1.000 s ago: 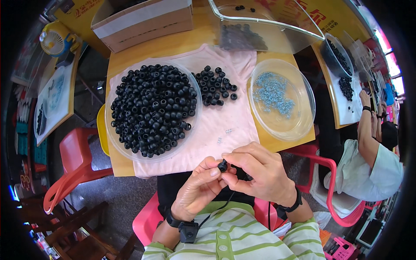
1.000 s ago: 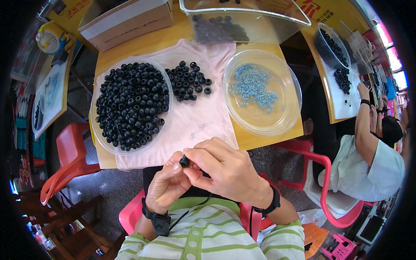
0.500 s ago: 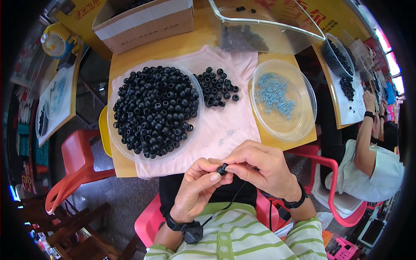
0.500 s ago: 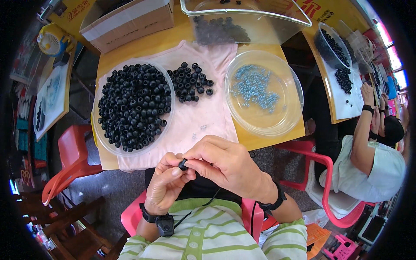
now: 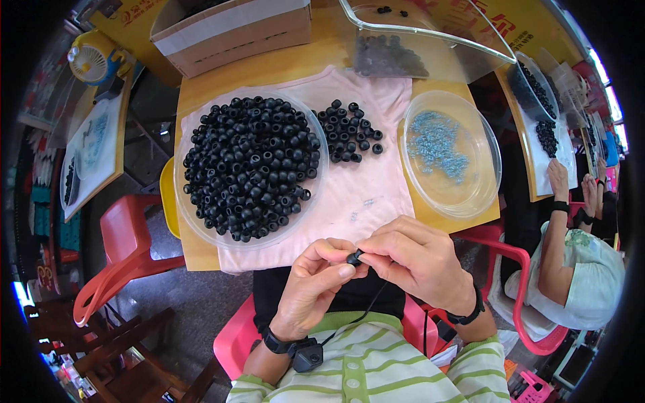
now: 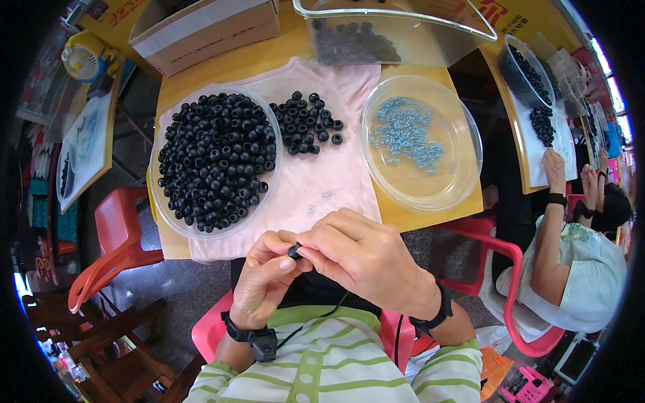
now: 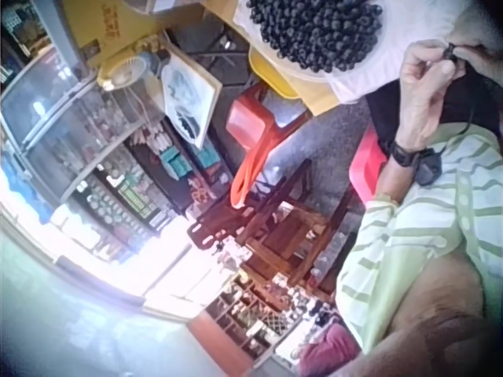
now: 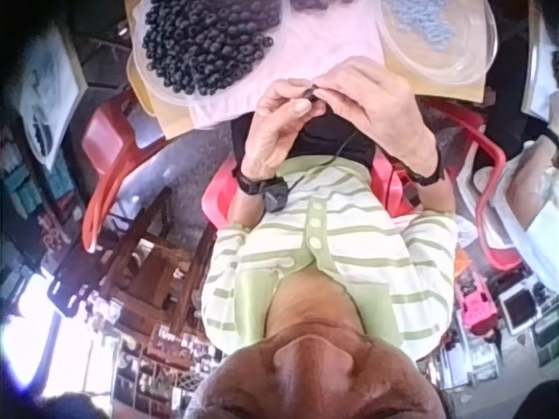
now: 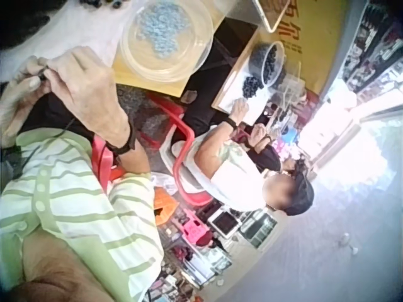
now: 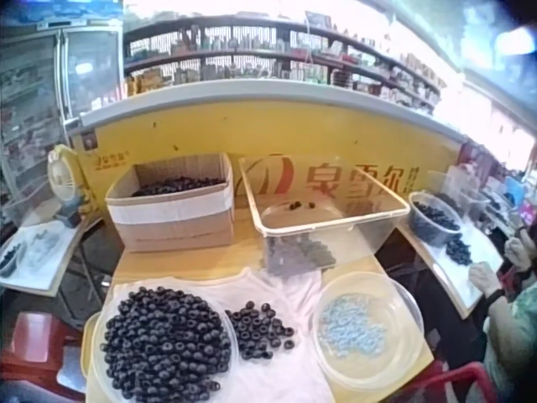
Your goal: The recorder is manually assembling black plastic circular components with small metal ring inserts.
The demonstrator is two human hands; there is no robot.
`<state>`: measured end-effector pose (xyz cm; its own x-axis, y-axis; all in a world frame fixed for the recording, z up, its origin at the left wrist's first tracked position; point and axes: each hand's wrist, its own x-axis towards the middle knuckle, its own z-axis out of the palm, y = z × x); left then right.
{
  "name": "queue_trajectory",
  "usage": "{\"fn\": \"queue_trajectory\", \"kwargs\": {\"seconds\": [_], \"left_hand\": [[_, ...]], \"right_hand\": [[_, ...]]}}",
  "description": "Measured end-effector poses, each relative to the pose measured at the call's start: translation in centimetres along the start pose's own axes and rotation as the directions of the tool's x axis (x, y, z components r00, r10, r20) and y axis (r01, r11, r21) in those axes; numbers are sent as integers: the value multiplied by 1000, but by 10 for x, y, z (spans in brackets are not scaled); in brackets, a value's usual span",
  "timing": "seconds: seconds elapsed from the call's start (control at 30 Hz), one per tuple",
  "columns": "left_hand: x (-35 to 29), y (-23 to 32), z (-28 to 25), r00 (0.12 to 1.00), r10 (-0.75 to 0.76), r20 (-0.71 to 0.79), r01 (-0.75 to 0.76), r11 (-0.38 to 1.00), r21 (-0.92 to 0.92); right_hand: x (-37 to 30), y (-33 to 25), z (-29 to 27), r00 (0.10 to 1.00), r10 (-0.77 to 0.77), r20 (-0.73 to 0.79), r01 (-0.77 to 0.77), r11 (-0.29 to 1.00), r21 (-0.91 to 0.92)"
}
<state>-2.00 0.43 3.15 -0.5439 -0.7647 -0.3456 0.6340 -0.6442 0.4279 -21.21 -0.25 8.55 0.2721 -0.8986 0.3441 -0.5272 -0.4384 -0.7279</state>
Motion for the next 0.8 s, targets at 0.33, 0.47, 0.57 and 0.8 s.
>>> {"fn": "queue_trajectory", "kwargs": {"seconds": [0.33, 0.47, 0.57, 0.8], "left_hand": [[5, -3, -2, 986, -138, 95, 154, 970, -189], [4, -4, 1, 977, -163, 135, 192, 952, -237], [2, -7, -2, 978, -204, 47, 210, 946, -246], [-11, -9, 1, 975, -208, -76, 199, 973, -118]], "right_hand": [[-6, -10, 3, 999, -15, -39, 9, 988, -151], [-9, -9, 1, 999, -33, -14, 30, 980, -195], [-11, -7, 5, 998, -62, -16, 57, 973, -223], [-19, -5, 7, 981, -187, 50, 193, 965, -176]]}}
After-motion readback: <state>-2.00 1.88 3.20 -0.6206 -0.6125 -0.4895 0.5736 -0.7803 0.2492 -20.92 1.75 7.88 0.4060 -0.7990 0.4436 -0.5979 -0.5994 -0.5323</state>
